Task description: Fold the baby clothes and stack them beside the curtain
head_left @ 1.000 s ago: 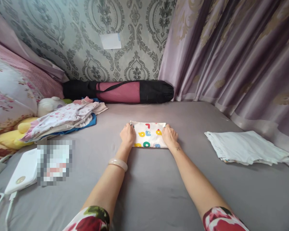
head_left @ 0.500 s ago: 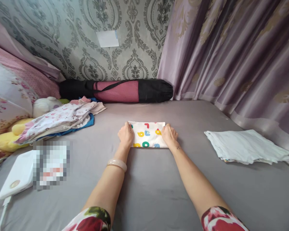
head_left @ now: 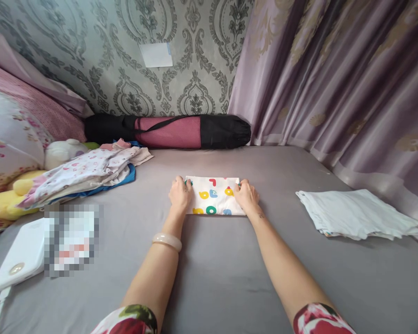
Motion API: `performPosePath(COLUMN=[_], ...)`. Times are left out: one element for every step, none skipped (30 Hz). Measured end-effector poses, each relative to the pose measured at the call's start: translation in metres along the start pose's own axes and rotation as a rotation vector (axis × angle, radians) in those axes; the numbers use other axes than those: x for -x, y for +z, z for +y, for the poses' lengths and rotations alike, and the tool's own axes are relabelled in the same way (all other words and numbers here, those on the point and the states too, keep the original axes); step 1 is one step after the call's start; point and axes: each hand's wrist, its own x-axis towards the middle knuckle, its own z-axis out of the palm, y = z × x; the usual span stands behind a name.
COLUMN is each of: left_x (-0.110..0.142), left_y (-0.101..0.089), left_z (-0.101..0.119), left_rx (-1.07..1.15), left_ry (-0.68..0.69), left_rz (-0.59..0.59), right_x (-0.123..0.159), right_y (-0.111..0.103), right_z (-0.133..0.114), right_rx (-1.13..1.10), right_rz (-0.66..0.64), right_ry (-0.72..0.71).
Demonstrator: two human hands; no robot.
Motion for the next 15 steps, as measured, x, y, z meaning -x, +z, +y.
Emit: performPosePath(left_x=[0.0, 0.0, 0.001, 0.001, 0.003, 0.005, 0.007, 0.01, 0.014, 0.018, 0.021, 0.023, 0.025, 0.026, 0.026], left_y=[-0.001, -0.002, -0.001, 0.0, 0.003, 0.006, 0.01, 0.015, 0.019, 0.023, 0.027, 0.03, 0.033, 0.035, 0.037], left_z=[0.001, 0.002, 0.004, 0.007, 0.01, 0.014, 0.018, 0.022, 0.026, 0.029, 0.031, 0.032, 0.032, 0.031, 0.03], left_rx=[0.001, -0.002, -0.009, -0.019, -0.03, -0.042, -0.058, -0.078, -0.104, -0.134, -0.165, -0.194, -0.218, -0.237, -0.251], left_ry=[0.02, 0.052, 0.098, 0.159, 0.234, 0.319, 0.407, 0.487, 0.555, 0.604, 0.635, 0.65, 0.654, 0.652, 0.647], left_rz=[0.034, 0.07, 0.102, 0.123, 0.129, 0.12, 0.1, 0.072, 0.039, 0.003, -0.033, -0.068, -0.102, -0.13, -0.149], right_x=[0.001, 0.003, 0.005, 0.006, 0.008, 0.01, 0.012, 0.013, 0.014, 0.015, 0.016, 0.016, 0.016, 0.016, 0.015], right_y=[-0.002, -0.003, -0.003, -0.002, 0.0, 0.003, 0.007, 0.012, 0.018, 0.023, 0.028, 0.033, 0.036, 0.039, 0.04], right_z=[-0.001, -0.003, -0.005, -0.008, -0.011, -0.014, -0.017, -0.02, -0.022, -0.023, -0.024, -0.024, -0.024, -0.023, -0.022], right_rx=[0.012, 0.027, 0.041, 0.05, 0.05, 0.044, 0.036, 0.031, 0.031, 0.037, 0.047, 0.057, 0.066, 0.074, 0.081], right_rz=[0.024, 0.066, 0.119, 0.172, 0.211, 0.228, 0.219, 0.191, 0.152, 0.111, 0.071, 0.037, 0.012, -0.006, -0.017], right_ry=[-0.013, -0.032, -0.064, -0.121, -0.206, -0.312, -0.425, -0.531, -0.615, -0.671, -0.7, -0.712, -0.716, -0.714, -0.711])
